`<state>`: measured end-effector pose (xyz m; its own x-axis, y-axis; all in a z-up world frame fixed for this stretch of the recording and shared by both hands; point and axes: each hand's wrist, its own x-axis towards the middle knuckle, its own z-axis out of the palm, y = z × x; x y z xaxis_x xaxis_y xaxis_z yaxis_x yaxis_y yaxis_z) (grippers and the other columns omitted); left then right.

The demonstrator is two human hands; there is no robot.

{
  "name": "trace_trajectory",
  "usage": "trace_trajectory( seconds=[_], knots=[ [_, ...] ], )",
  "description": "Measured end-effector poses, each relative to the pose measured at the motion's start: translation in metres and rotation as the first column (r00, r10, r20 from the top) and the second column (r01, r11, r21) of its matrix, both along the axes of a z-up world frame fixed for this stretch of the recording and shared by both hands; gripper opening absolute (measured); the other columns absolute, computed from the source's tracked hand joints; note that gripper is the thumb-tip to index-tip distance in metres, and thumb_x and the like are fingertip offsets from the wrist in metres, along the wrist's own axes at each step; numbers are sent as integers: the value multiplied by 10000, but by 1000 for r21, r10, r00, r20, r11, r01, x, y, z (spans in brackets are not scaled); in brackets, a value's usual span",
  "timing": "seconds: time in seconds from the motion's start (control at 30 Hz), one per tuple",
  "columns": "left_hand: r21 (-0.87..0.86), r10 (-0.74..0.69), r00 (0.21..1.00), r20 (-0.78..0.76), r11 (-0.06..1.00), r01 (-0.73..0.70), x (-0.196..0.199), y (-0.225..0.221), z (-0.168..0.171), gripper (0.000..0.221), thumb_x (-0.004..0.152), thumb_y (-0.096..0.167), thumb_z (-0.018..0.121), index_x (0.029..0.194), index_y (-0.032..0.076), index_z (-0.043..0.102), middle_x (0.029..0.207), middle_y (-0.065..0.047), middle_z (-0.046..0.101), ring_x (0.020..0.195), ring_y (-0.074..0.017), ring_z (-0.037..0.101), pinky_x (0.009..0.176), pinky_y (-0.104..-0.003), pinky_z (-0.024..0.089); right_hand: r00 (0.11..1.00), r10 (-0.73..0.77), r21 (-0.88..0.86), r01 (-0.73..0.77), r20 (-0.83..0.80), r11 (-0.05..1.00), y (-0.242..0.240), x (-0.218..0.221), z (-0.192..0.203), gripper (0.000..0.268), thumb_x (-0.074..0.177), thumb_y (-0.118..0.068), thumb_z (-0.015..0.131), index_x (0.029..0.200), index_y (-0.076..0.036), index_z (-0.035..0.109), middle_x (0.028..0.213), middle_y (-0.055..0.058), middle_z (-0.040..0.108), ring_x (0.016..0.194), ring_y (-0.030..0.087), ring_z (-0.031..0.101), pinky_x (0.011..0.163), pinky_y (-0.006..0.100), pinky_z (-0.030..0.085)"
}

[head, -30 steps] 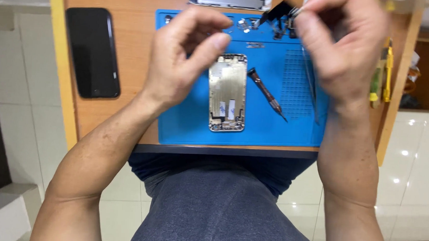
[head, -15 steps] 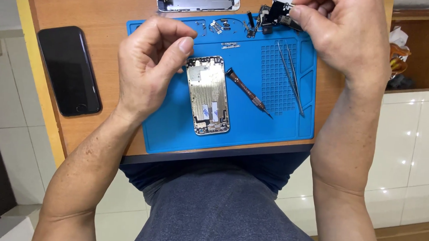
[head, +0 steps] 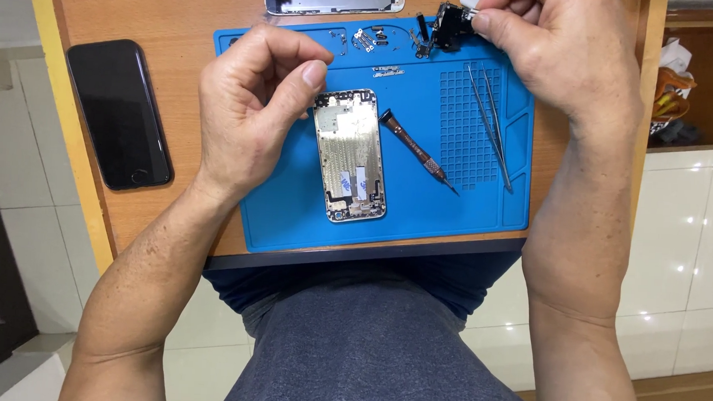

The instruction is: Disassembling and cleaning the internal frame of a mobile phone using specialized tools like tweezers and a screwdriver.

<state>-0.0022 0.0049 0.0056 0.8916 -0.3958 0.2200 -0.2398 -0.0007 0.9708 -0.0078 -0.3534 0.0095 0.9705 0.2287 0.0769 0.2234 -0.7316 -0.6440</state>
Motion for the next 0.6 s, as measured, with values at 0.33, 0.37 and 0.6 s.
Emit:
trace_trajectory(
  seconds=[0.33,0.37,0.6],
  knots=[
    [6,8,1000,-18,1000,-7,0,0,1,180,1220,140,678,1264,-29,722,1055,-86,710,914,-148,663,805,-260,574,997,-80,-179,80,6,981,3,-1,1,83,1316,-114,810,1264,-50,800,1164,75,797,997,209,739,802,386,598],
    [8,6,1000,-10,1000,-6,0,0,1,182,1221,142,677,1262,-29,722,1056,-85,708,919,-150,663,812,-263,577,997,-80,-200,74,-23,977,4,-1,2,96,1302,-122,821,1252,-43,799,1150,91,800,990,228,742,790,404,598],
    [23,6,1000,10,1000,-6,0,0,-1,157,1218,113,682,1260,-31,728,1063,-96,722,928,-155,672,818,-269,585,999,-49,-139,50,10,989,5,-1,4,71,1305,-62,821,1253,-24,790,1171,106,789,1005,225,729,809,378,595]
  ],
)
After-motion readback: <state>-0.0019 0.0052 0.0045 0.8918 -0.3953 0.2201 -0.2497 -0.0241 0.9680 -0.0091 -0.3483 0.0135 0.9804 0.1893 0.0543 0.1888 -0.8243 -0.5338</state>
